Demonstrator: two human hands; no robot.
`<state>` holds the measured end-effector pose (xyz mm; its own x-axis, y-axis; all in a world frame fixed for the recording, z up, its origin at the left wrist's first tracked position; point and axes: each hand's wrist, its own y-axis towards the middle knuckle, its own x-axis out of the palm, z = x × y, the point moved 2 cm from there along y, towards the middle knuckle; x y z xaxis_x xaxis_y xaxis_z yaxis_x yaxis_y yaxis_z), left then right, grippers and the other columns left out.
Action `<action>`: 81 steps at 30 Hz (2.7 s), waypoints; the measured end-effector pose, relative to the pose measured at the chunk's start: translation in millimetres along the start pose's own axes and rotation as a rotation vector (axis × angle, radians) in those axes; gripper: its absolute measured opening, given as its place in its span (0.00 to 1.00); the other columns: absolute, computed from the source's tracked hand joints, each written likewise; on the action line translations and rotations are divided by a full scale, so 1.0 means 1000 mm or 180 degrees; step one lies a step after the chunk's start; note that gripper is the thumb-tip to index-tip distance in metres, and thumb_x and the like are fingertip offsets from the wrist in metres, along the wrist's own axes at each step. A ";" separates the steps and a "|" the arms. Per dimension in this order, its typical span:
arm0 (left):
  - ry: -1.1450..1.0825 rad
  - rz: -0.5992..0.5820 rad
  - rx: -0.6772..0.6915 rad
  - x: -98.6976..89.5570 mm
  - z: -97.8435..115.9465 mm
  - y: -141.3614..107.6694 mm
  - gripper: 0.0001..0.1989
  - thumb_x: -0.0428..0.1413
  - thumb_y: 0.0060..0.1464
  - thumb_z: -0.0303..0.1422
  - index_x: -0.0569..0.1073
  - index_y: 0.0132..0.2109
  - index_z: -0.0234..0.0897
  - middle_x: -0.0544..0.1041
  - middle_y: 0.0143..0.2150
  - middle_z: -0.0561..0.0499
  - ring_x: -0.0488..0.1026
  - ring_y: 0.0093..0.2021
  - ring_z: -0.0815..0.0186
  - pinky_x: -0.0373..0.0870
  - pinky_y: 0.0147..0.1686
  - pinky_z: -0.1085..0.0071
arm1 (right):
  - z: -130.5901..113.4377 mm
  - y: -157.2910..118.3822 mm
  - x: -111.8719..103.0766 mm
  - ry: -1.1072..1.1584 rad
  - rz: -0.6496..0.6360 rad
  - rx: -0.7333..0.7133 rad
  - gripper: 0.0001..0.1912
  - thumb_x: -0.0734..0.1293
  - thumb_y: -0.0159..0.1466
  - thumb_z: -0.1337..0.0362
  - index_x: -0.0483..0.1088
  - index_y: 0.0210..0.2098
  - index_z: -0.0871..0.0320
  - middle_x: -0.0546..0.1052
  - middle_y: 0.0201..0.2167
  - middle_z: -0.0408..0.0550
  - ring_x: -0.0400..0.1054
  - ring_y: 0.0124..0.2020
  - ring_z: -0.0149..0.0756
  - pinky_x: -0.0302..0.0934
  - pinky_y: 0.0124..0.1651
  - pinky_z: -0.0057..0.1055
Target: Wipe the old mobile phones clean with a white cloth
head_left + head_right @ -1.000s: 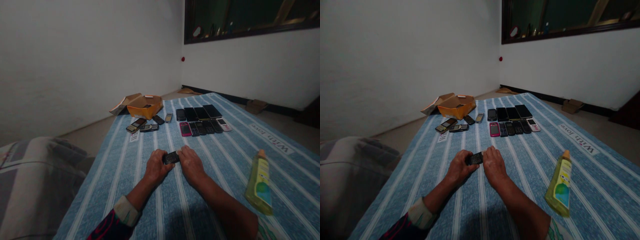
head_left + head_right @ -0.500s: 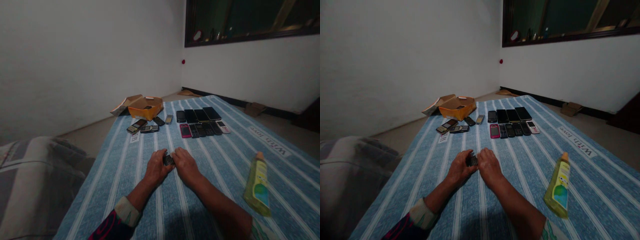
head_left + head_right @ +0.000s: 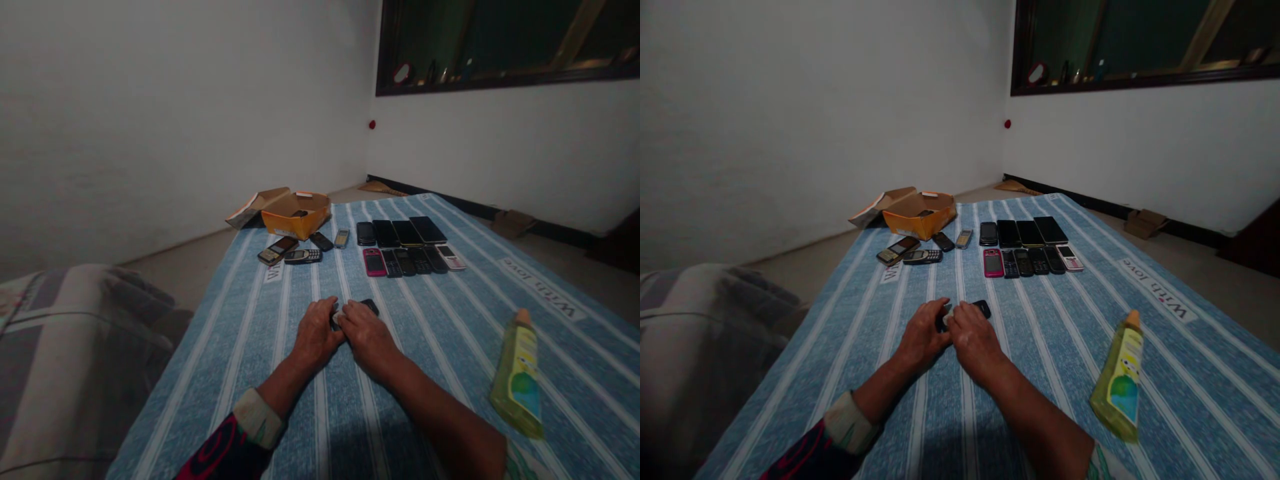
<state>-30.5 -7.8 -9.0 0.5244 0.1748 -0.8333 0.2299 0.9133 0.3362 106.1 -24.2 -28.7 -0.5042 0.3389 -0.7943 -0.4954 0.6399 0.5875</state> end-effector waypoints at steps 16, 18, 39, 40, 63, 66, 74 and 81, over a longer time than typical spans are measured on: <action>0.0085 -0.0125 -0.0133 0.000 0.002 0.001 0.32 0.69 0.40 0.32 0.70 0.53 0.32 0.77 0.44 0.44 0.73 0.47 0.53 0.71 0.47 0.58 | 0.012 -0.018 0.001 -0.0729 0.0137 0.0363 0.16 0.58 0.66 0.75 0.70 0.50 0.67 0.74 0.50 0.63 0.64 0.57 0.50 0.61 0.59 0.47; 0.0106 -0.0137 -0.0116 0.000 0.002 0.001 0.31 0.69 0.40 0.33 0.70 0.53 0.31 0.77 0.44 0.43 0.73 0.47 0.53 0.71 0.47 0.58 | 0.008 -0.022 0.004 -0.0725 0.0136 0.0315 0.17 0.57 0.66 0.75 0.71 0.50 0.66 0.74 0.51 0.62 0.64 0.57 0.49 0.61 0.59 0.48; 0.0040 0.0045 0.0042 0.003 -0.001 0.003 0.25 0.64 0.45 0.32 0.71 0.52 0.34 0.77 0.43 0.45 0.73 0.43 0.56 0.71 0.46 0.59 | 0.006 0.000 0.003 -0.0256 -0.0014 0.0373 0.14 0.60 0.66 0.74 0.71 0.49 0.61 0.75 0.47 0.58 0.64 0.56 0.47 0.60 0.59 0.47; 0.0032 0.0035 0.0008 0.003 -0.001 0.003 0.26 0.65 0.44 0.32 0.71 0.52 0.34 0.77 0.43 0.45 0.73 0.44 0.55 0.71 0.46 0.59 | 0.009 0.001 0.001 -0.0290 -0.0008 0.0509 0.13 0.60 0.66 0.74 0.72 0.48 0.61 0.75 0.45 0.58 0.65 0.54 0.47 0.61 0.58 0.46; 0.0067 -0.0031 -0.0099 0.001 0.001 0.003 0.30 0.67 0.41 0.32 0.71 0.53 0.35 0.77 0.43 0.46 0.73 0.46 0.54 0.71 0.45 0.59 | 0.022 -0.013 -0.005 -0.0412 0.0067 0.0784 0.16 0.59 0.65 0.77 0.71 0.50 0.64 0.75 0.48 0.60 0.65 0.55 0.46 0.61 0.57 0.45; 0.0111 -0.0021 -0.0054 0.001 0.001 0.002 0.27 0.66 0.43 0.32 0.71 0.52 0.33 0.77 0.43 0.45 0.73 0.46 0.54 0.71 0.46 0.59 | 0.008 -0.021 0.002 -0.0418 0.0135 0.0415 0.16 0.59 0.66 0.76 0.71 0.50 0.64 0.74 0.51 0.61 0.64 0.57 0.48 0.61 0.59 0.47; 0.0059 0.0118 0.0069 0.003 -0.001 0.003 0.24 0.63 0.46 0.32 0.72 0.52 0.34 0.78 0.43 0.44 0.73 0.44 0.56 0.71 0.45 0.59 | 0.003 -0.010 0.002 -0.0338 0.0072 0.0452 0.14 0.60 0.66 0.75 0.72 0.48 0.63 0.75 0.50 0.60 0.65 0.56 0.48 0.62 0.58 0.47; 0.0037 0.0074 0.0097 0.004 -0.004 0.004 0.25 0.60 0.44 0.26 0.71 0.52 0.34 0.77 0.44 0.44 0.73 0.45 0.55 0.71 0.46 0.59 | -0.006 0.005 -0.002 -0.0057 -0.0073 0.0206 0.12 0.61 0.66 0.74 0.73 0.45 0.62 0.75 0.44 0.56 0.65 0.53 0.45 0.60 0.58 0.43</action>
<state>-30.6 -2.2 -12.7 0.5205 0.2002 -0.8301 0.2427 0.8974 0.3686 100.3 -26.1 -23.7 -0.4801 0.3355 -0.8105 -0.4597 0.6906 0.5582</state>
